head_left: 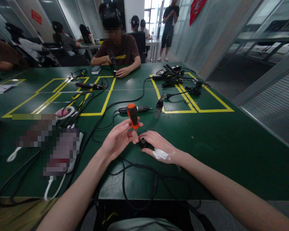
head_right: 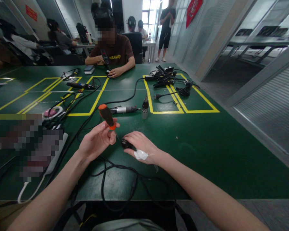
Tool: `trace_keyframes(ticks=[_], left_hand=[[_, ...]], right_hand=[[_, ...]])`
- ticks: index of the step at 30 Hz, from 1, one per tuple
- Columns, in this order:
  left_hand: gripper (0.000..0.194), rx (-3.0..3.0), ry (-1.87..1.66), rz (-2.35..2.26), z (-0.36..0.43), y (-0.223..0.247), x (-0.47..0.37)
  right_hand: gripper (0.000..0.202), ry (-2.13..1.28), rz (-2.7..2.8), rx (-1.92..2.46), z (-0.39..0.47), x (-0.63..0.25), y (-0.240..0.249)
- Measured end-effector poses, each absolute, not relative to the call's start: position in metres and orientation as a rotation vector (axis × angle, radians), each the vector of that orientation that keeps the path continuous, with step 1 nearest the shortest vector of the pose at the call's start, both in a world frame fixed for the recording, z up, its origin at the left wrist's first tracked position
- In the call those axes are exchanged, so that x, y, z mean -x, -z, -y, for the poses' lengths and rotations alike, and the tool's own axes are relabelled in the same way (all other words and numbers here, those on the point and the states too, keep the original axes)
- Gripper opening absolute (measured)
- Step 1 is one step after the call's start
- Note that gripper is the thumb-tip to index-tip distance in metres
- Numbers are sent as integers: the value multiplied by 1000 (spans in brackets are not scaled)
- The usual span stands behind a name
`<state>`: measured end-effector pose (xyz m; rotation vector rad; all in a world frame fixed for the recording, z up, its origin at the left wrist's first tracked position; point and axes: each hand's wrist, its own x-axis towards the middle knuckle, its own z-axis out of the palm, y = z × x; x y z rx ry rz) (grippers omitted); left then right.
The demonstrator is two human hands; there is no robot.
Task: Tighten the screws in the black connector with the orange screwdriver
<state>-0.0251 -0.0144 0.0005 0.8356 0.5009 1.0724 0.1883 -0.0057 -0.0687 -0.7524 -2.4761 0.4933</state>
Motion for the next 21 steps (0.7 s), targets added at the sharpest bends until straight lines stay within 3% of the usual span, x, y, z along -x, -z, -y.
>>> trace_keyframes(ticks=[4, 21], left_hand=[[21, -853, -1099, -539, 15, 1, 24], [31, -877, -1111, -558, 16, 3, 25]], right_hand=[[25, -499, 2475, 751, 6, -189, 68], [27, -502, 2485, 761, 6, -189, 67]])
